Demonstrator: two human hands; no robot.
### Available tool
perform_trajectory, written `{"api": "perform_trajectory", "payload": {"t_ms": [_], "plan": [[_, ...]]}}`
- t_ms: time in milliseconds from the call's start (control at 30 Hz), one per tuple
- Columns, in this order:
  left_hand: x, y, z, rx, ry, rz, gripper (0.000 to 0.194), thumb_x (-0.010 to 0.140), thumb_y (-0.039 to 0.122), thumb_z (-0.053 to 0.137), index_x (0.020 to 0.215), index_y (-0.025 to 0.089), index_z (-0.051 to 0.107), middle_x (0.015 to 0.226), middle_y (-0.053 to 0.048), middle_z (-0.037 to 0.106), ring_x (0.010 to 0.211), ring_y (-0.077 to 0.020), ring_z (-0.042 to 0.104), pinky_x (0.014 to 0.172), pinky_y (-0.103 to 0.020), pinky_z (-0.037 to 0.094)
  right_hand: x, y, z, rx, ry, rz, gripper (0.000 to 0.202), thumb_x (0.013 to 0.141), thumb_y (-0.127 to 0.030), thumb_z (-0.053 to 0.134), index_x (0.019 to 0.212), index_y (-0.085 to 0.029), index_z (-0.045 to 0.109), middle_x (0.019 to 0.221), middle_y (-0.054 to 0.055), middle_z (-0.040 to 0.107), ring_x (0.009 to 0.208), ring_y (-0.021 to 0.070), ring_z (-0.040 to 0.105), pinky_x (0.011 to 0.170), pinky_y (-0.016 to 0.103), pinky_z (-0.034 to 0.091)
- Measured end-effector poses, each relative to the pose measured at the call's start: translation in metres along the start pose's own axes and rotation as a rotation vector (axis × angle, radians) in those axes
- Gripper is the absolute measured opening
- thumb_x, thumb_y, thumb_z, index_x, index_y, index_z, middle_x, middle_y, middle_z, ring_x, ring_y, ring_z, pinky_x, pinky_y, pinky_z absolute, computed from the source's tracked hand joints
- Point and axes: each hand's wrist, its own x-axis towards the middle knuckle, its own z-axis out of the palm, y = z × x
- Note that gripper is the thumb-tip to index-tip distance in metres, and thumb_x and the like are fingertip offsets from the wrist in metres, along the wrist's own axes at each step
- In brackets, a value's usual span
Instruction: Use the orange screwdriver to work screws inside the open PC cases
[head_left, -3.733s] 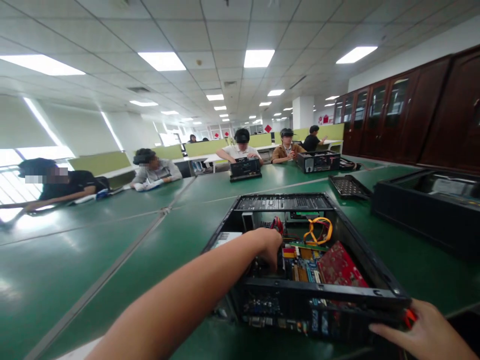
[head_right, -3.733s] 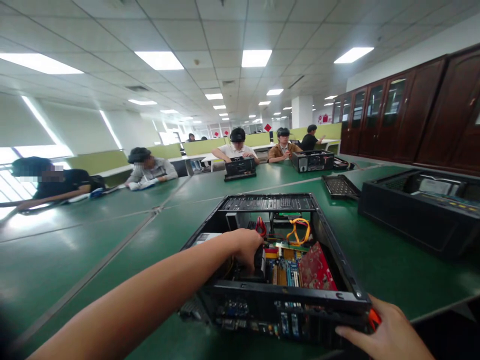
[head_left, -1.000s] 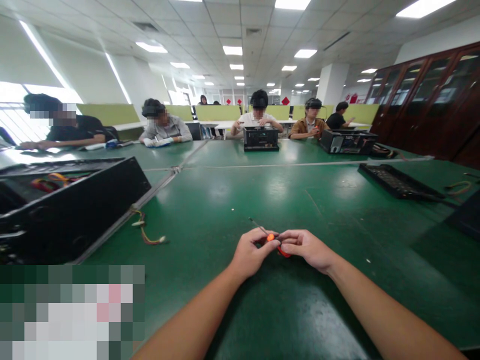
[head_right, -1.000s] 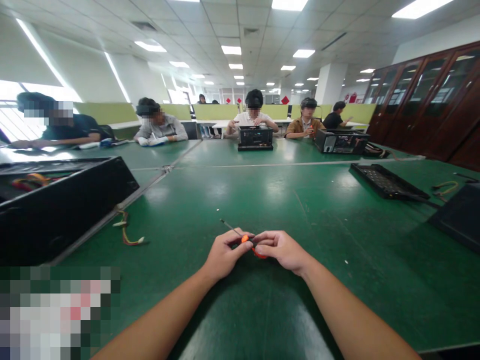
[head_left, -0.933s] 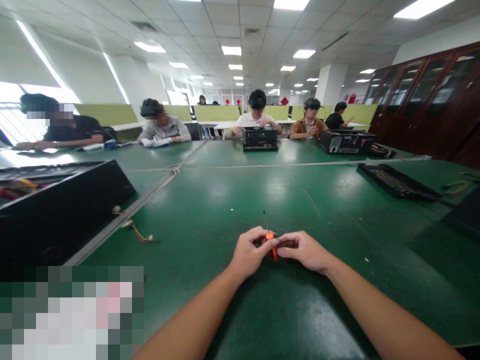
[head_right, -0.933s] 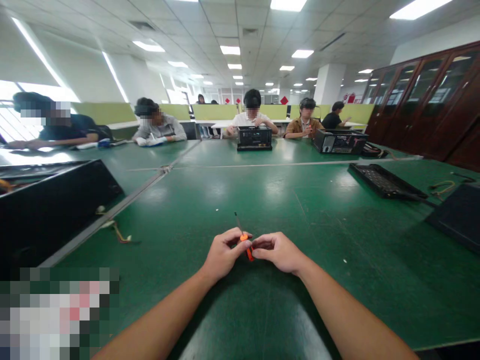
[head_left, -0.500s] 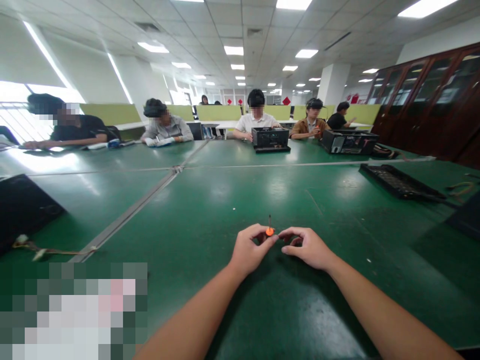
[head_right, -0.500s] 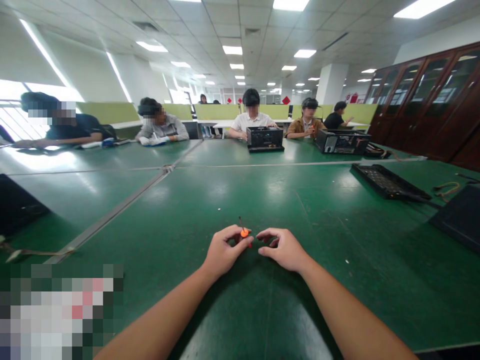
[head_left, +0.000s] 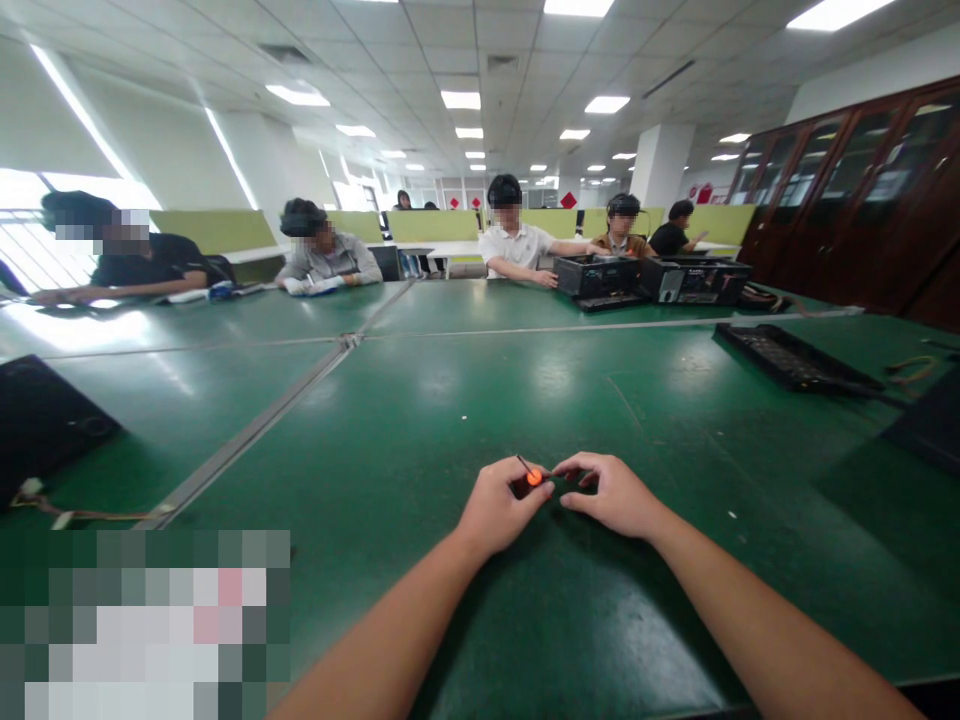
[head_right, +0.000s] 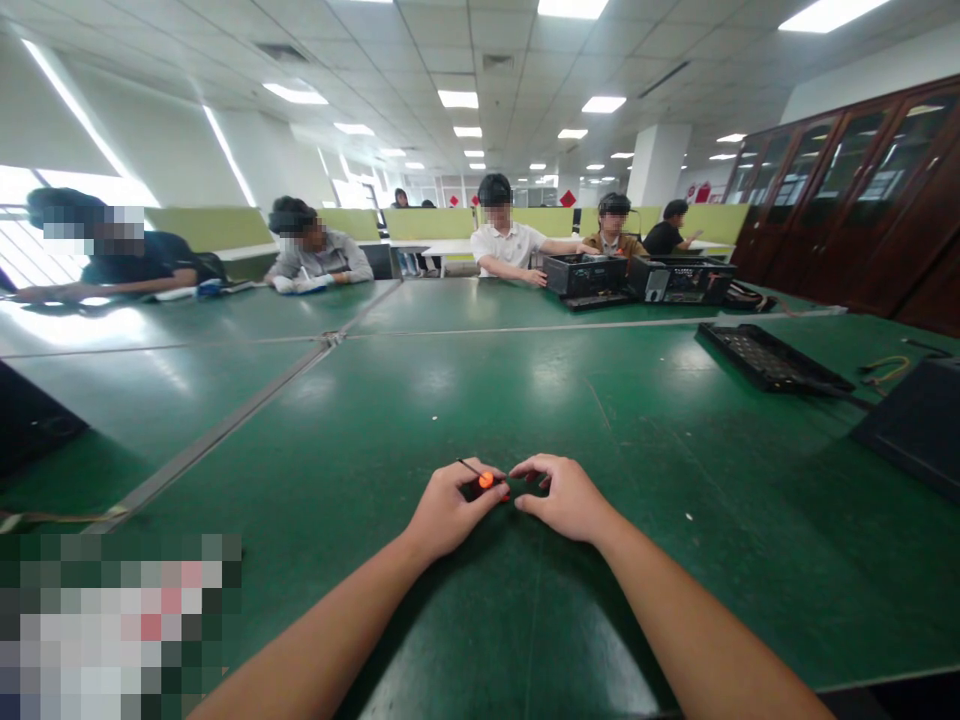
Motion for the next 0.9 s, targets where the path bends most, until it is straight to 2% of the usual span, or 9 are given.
{"api": "perform_trajectory", "payload": {"t_ms": [133,333,433,533,633,767,900], "plan": [[-0.0003,0.0023,-0.0006,-0.064,0.059,0.040,0.013,0.085,0.029,0.069,0.088,0.018,0.075,0.082,-0.005,0.073,0.077,-0.0168,0.065,0.074,-0.029,0.049,-0.0006,0.0004,0.0002,-0.012,0.001,-0.015,0.036,0.072,-0.020,0.073,0.108,-0.022,0.073,0.105,0.004,0.074,0.096,0.0220,0.065,0.083,0.036,0.050],[-0.0017,0.0045,-0.0001,-0.101,-0.012,0.095,0.015,0.087,0.030,0.067,0.089,0.017,0.075,0.082,-0.006,0.072,0.077,-0.0175,0.065,0.074,-0.030,0.050,-0.0018,-0.0001,0.0028,-0.018,-0.013,-0.065,0.037,0.072,-0.022,0.077,0.108,-0.023,0.073,0.108,0.005,0.073,0.098,0.0219,0.065,0.083,0.035,0.050],[-0.0029,0.0067,-0.0002,-0.118,0.005,0.106,0.016,0.087,0.029,0.067,0.094,0.017,0.074,0.087,-0.006,0.073,0.081,-0.0177,0.066,0.077,-0.030,0.051,-0.0019,-0.0001,0.0027,-0.030,-0.016,-0.114,0.029,0.074,-0.026,0.079,0.103,-0.022,0.075,0.109,0.006,0.072,0.100,0.0224,0.065,0.082,0.035,0.050],[-0.0038,0.0083,-0.0009,-0.110,0.020,0.095,0.021,0.087,0.029,0.067,0.104,0.018,0.072,0.095,-0.006,0.074,0.088,-0.0189,0.067,0.082,-0.031,0.051,-0.0022,-0.0005,0.0012,-0.045,-0.004,-0.152,0.026,0.074,-0.029,0.081,0.099,-0.022,0.077,0.110,0.007,0.072,0.103,0.0231,0.064,0.089,0.037,0.048],[-0.0039,0.0085,-0.0013,-0.075,-0.018,0.067,0.023,0.087,0.032,0.067,0.105,0.019,0.071,0.094,-0.006,0.074,0.087,-0.0192,0.067,0.082,-0.032,0.051,-0.0032,-0.0021,0.0003,-0.048,-0.013,-0.168,0.029,0.074,-0.031,0.081,0.101,-0.023,0.077,0.112,0.007,0.071,0.106,0.0235,0.064,0.097,0.038,0.046],[-0.0038,0.0081,-0.0011,-0.047,-0.105,0.065,0.022,0.087,0.034,0.066,0.103,0.019,0.071,0.093,-0.005,0.073,0.086,-0.0188,0.066,0.080,-0.032,0.050,-0.0048,-0.0047,0.0008,-0.048,-0.031,-0.176,0.024,0.077,-0.032,0.079,0.099,-0.025,0.077,0.111,0.006,0.071,0.104,0.0235,0.064,0.096,0.038,0.047],[-0.0042,0.0081,-0.0009,-0.053,-0.109,0.084,0.022,0.088,0.035,0.066,0.101,0.019,0.073,0.088,-0.005,0.072,0.082,-0.0184,0.065,0.077,-0.031,0.050,-0.0054,-0.0059,0.0011,-0.060,-0.030,-0.177,0.024,0.076,-0.032,0.080,0.098,-0.024,0.077,0.109,0.006,0.071,0.103,0.0237,0.064,0.094,0.038,0.048]]}}
